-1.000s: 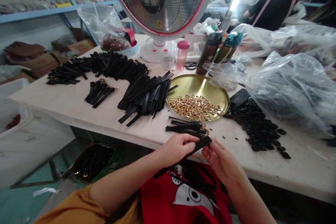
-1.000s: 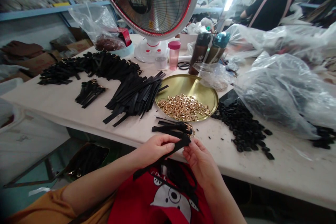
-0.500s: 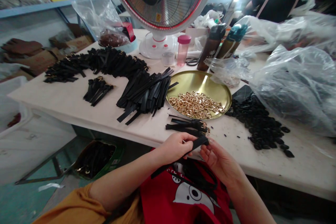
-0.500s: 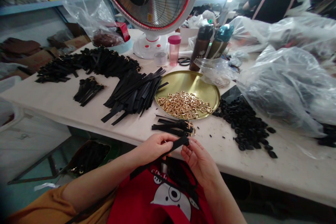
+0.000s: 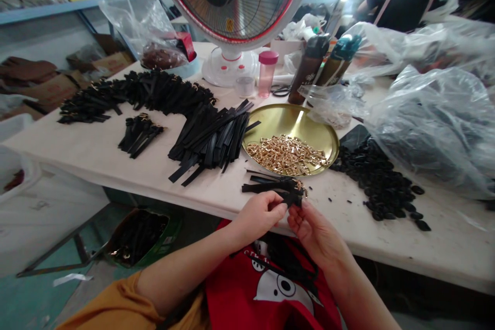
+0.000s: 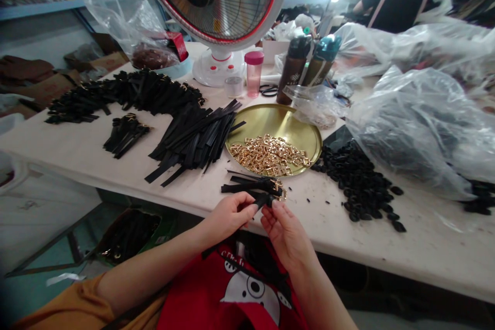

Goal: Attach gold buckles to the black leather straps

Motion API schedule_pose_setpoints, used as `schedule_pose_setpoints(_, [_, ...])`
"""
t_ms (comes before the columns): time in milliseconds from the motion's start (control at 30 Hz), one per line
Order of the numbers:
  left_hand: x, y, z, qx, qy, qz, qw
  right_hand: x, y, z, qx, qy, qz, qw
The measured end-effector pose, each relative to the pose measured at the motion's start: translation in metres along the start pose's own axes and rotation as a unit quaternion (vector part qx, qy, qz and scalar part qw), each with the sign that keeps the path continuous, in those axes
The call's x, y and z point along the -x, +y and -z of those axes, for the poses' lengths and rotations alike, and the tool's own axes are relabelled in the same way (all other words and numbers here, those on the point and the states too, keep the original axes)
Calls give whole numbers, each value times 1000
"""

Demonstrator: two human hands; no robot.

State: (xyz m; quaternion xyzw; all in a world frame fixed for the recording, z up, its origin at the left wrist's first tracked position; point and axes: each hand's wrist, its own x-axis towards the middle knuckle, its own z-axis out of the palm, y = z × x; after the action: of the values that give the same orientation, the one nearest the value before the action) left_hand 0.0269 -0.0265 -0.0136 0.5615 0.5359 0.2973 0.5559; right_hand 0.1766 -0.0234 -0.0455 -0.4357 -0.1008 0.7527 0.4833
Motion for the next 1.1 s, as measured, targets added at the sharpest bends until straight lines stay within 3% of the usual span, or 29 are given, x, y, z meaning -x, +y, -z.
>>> schedule_pose_setpoints(167, [4, 1, 1, -124, -18, -41, 991, 2, 3, 1, 104, 2, 81, 991])
schedule_pose_setpoints(367, [8, 4, 8, -222, -45, -83, 971, 4, 0, 11, 271, -20, 134, 953])
schedule_pose_setpoints(567, [5, 2, 10, -323, -81, -137, 933, 6, -7, 15, 381, -80, 121, 913])
schedule_pose_setpoints(667, [4, 2, 6, -286, -89, -112, 947, 6, -12, 17, 368, -111, 94, 919])
schedule_pose_setpoints(800, [7, 6, 10, -183, -165, -23, 969, 3, -21, 23, 332, -77, 79, 937])
schedule_pose_setpoints(967, [7, 4, 10, -180, -65, -64, 979, 1, -10, 13, 253, -92, 52, 962])
schedule_pose_setpoints(1100, [0, 1, 13, -137, -33, -64, 988, -1, -12, -5, 276, -120, 55, 952])
